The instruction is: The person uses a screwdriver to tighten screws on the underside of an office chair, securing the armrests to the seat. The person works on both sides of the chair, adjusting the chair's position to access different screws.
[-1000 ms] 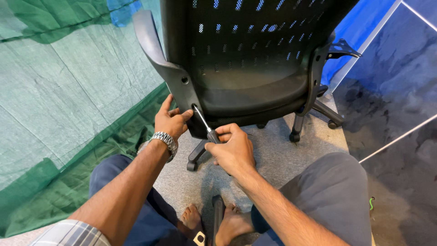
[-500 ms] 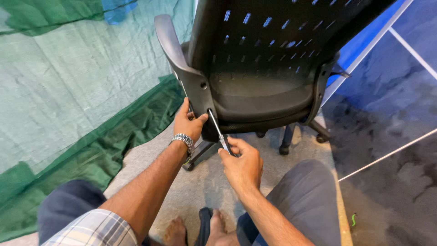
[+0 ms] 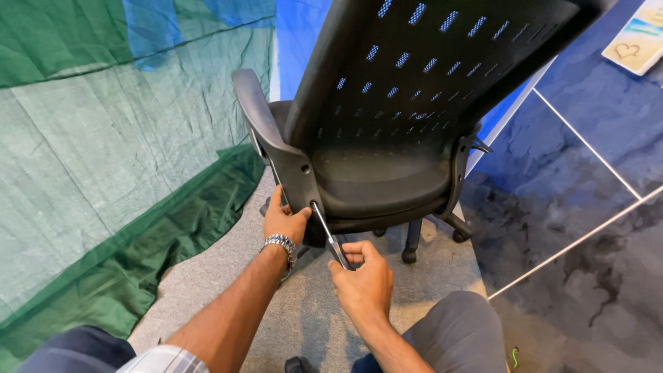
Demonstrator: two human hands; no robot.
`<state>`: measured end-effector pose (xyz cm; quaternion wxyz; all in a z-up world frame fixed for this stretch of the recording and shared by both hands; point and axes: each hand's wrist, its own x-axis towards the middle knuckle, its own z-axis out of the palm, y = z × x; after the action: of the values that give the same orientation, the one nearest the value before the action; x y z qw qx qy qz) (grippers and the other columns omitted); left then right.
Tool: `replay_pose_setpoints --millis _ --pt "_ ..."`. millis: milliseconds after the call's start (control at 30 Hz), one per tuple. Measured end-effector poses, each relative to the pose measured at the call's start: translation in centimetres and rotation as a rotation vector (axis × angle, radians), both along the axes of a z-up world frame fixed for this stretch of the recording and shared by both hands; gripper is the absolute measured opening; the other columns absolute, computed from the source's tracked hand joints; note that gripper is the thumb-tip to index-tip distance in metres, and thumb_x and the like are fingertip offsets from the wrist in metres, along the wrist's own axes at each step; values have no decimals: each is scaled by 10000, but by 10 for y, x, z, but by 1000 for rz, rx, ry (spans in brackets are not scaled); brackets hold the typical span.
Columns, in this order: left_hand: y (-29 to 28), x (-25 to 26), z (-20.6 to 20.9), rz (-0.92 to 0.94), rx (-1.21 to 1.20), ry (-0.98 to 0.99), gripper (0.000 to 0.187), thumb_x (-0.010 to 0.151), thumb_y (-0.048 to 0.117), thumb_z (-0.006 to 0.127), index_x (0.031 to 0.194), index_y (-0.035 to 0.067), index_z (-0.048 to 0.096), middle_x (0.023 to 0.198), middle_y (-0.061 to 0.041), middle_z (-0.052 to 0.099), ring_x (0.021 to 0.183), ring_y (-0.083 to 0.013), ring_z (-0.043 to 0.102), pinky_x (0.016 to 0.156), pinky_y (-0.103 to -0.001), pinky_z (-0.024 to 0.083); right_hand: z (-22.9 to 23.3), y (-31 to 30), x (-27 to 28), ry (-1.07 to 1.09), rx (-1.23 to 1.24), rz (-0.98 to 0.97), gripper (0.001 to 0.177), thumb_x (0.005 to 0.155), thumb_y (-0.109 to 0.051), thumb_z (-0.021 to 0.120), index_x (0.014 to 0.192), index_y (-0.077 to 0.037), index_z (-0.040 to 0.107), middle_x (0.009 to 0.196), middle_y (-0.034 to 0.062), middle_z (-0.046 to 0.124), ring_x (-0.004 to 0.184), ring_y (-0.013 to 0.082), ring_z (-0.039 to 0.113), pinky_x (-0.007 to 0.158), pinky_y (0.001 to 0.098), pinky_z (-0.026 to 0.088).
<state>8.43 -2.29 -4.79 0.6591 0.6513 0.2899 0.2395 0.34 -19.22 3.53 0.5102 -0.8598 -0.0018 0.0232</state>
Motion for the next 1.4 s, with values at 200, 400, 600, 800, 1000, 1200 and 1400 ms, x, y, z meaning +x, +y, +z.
replay_pose_setpoints --millis 200,400,600,800,1000,1200,1400 --pt "9 11 -21 0 -75 -11 774 782 114 811 1470 79 458 1271 -139 692 1095 -233 709 936 -347 565 4 0 6 381 461 -55 333 830 -34 748 1149 30 677 920 135 730 703 174 717 551 274 586" --pt "5 2 -10 21 -61 36 739 788 197 829 1415 35 472 1286 -168 661 1162 -274 657 980 -368 522 -2 -5 10 599 752 -73 380 834 -53 733 1197 23 654 888 155 693 678 178 686 556 256 571" --pt "-36 -28 -4 129 -346 326 463 885 302 749 1242 41 612 1087 -145 707 962 -284 680 831 -451 559 -5 1 2 324 444 56 415 786 9 777 1157 -27 594 875 91 670 715 157 687 561 270 599" --pt "-34 -19 -21 -29 -261 180 264 890 322 719 926 65 771 844 -76 722 703 -199 651 641 -395 510 2 9 -10 112 72 -49 271 804 -95 763 1070 -99 712 887 25 752 657 156 709 525 288 516" --pt "0 16 -27 -10 169 -150 361 849 316 840 750 -8 716 746 -21 677 650 -98 588 605 -275 474 2 8 -8 17 6 -66 282 831 -175 783 1101 -107 743 873 30 768 664 126 699 535 273 518" --pt "6 13 -24 -89 -94 -135 254 800 253 849 796 31 724 703 8 676 587 -65 524 542 -254 413 -6 10 1 349 563 -75 345 818 -97 759 1145 -5 704 869 71 715 661 132 640 482 265 505" --pt "15 -5 -1 -124 90 51 306 783 353 851 763 60 765 668 -3 692 600 -80 580 574 -258 466 -2 13 1 469 616 -86 421 806 -81 780 1197 -23 636 877 63 676 669 147 639 515 249 518"
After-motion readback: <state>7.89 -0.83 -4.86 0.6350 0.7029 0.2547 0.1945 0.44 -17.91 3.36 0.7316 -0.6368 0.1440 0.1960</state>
